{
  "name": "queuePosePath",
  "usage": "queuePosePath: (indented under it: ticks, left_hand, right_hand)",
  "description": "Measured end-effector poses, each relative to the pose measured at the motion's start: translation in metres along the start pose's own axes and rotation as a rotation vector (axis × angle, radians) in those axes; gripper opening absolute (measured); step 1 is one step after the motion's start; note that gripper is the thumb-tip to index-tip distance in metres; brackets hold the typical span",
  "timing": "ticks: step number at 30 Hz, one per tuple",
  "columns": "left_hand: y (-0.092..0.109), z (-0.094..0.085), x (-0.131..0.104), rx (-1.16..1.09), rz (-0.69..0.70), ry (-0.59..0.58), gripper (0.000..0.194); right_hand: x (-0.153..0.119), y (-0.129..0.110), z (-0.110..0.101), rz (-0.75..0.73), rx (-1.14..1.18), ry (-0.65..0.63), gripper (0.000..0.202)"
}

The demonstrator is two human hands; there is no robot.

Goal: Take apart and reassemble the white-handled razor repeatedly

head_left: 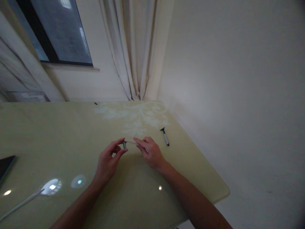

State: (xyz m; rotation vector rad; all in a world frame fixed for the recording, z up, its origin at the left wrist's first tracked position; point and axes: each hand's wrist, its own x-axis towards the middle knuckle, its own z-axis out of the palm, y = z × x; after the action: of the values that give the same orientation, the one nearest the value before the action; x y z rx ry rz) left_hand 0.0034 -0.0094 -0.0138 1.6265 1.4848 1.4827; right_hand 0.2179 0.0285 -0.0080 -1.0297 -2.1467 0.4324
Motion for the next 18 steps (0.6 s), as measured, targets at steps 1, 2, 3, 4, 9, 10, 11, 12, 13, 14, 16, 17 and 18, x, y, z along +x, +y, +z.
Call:
queuePosePath:
  ticks: [1, 2, 3, 4, 9, 10, 11, 12, 13, 14, 16, 17, 18]
  left_hand:
    - [-0.0002, 0.0001, 0.0003, -0.004, 0.007, -0.002, 0.043]
    - [-0.0002, 0.0003, 0.0006, -0.012, 0.012, -0.008, 0.043]
    - [0.0000, 0.0003, 0.0008, -0.022, 0.014, -0.012, 0.042]
    - [0.0003, 0.0004, 0.0011, -0.030, 0.016, -0.012, 0.043]
    - [0.0019, 0.0002, 0.0017, -0.042, 0.031, 0.008, 0.043]
    - [0.0019, 0.0001, 0.0016, -0.039, 0.028, 0.001, 0.043]
    - [0.0018, 0.0001, 0.0015, -0.035, 0.024, -0.006, 0.043]
    - [0.0017, 0.0000, 0.0014, -0.028, 0.020, -0.012, 0.043]
    - [0.0015, -0.0002, 0.0012, -0.021, 0.017, -0.013, 0.043]
    - [0.0015, -0.0004, 0.0010, -0.015, 0.016, -0.009, 0.043]
    - [0.0018, -0.0008, 0.0008, -0.009, 0.017, 0.006, 0.043]
    - [0.0021, -0.0011, 0.0007, -0.009, 0.017, 0.008, 0.043]
    - [0.0025, -0.0013, 0.0008, -0.009, 0.015, 0.003, 0.042]
  right_hand:
    - [0.0000, 0.0001, 0.0004, 0.004, -0.003, 0.017, 0.039]
    - [0.0001, 0.0004, 0.0008, -0.001, -0.002, 0.025, 0.039]
    - [0.0002, 0.0007, 0.0012, -0.013, 0.002, 0.023, 0.039]
    - [0.0004, 0.0011, 0.0015, -0.022, 0.006, 0.019, 0.039]
    - [0.0011, 0.0047, 0.0015, 0.013, -0.005, 0.045, 0.039]
    - [0.0010, 0.0052, 0.0014, 0.005, 0.011, 0.046, 0.038]
    - [0.0008, 0.0054, 0.0014, -0.011, 0.031, 0.038, 0.038]
    - [0.0005, 0.0055, 0.0015, -0.026, 0.049, 0.025, 0.039]
    - [0.0003, 0.0053, 0.0017, -0.032, 0.060, 0.012, 0.038]
    - [0.0000, 0.0051, 0.0020, -0.028, 0.063, 0.003, 0.038]
    - [-0.0003, 0.0046, 0.0025, -0.007, 0.052, 0.006, 0.037]
    - [-0.0004, 0.0043, 0.0026, -0.002, 0.051, 0.012, 0.037]
    - [-0.0004, 0.0041, 0.0025, -0.009, 0.057, 0.013, 0.037]
